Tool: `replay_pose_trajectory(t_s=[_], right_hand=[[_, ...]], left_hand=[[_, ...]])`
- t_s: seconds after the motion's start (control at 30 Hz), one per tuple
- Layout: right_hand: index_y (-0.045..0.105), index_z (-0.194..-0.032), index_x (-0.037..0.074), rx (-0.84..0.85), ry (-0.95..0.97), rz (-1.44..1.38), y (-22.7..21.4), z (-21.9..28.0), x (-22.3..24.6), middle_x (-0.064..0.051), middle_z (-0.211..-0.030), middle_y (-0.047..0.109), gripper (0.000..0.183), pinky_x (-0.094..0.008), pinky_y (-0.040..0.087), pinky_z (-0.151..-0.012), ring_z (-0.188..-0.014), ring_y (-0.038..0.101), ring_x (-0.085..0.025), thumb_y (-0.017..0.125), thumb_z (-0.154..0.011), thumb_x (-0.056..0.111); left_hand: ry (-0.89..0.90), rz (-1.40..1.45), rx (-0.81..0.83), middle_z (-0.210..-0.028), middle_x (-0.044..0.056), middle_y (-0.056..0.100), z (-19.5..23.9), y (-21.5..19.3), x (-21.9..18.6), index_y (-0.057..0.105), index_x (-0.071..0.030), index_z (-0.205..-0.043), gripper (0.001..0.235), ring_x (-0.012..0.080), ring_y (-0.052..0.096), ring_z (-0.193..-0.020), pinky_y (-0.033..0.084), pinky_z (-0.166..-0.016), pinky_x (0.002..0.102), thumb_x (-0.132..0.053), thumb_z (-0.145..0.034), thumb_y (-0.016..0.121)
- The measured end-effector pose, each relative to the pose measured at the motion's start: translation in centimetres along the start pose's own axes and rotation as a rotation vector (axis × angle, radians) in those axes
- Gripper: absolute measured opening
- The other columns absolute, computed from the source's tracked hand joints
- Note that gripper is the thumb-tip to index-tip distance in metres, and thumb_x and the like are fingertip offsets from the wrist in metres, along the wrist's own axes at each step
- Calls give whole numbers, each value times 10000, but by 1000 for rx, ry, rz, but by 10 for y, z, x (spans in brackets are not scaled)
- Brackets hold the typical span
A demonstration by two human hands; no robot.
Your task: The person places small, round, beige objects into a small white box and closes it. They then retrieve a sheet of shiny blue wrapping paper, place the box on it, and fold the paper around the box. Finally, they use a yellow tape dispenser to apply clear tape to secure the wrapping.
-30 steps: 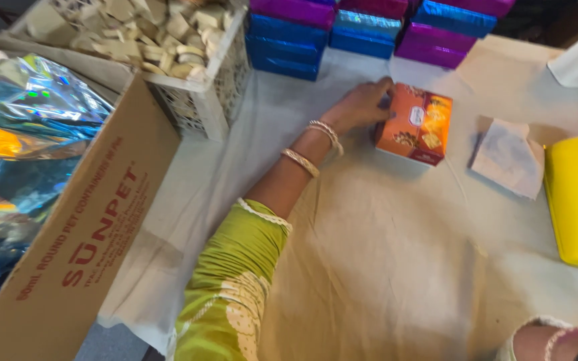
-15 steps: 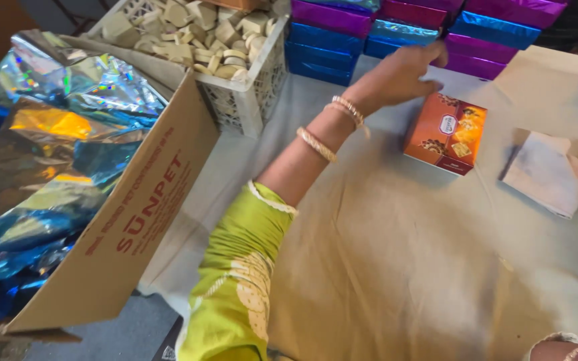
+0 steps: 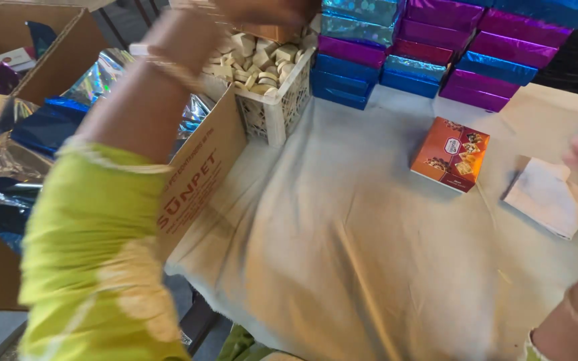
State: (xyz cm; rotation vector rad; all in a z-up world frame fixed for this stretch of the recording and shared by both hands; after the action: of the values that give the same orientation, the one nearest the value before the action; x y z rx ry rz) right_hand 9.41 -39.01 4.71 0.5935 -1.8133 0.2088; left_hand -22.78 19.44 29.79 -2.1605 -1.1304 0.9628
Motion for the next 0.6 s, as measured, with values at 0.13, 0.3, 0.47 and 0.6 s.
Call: replay_pose_trajectory(t_s=[0.13,0.3,0.47,0.6], right_hand=[[563,-1278,96,397,-493,337,217,22,164,-6,-1201,638,306,-290,542,-1031,-1127,651,-78,395,-1079,258],[669,-1305,68,426,-118,859,184,-25,62,-70,-1098,683,380,-335,549,-918,-1007,643,-173,719,-928,60],[706,-1256,129,470,-69,1021,155,-41,-23,-73,-1114,639,394,-348,551,-915,-1017,652,-201,775,-868,110],[732,-1229,146,381,-18,997,156,-36,-18,-76,-1138,627,359,-352,542,-934,-1041,652,-203,777,-873,140]], left_hand=[[-767,-643,151,-822,165,730,116,-93,110,769,-56,-1059,438,289,682,-669,550,-582,478,-481,-956,785],[-990,-923,578,-1130,124,792,209,-164,179,795,-144,-1202,471,326,756,-940,603,-797,504,-472,-866,760],[-1329,-707,727,-1151,77,792,266,-167,148,760,-201,-1270,514,287,757,-1014,584,-885,494,-538,-885,719],[-1345,-511,590,-1129,110,793,292,-185,178,771,-168,-1241,430,322,758,-1021,628,-873,519,-416,-908,658]])
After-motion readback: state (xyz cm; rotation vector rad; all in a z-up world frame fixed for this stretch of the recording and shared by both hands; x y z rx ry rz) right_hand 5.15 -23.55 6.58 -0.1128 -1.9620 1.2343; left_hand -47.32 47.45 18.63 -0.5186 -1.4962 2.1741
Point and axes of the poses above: each hand's wrist, its own z-axis away from the middle knuckle, its own y-axis out of the palm, x = y × z, the point moved 3 cm from there along -z, towards the middle knuckle
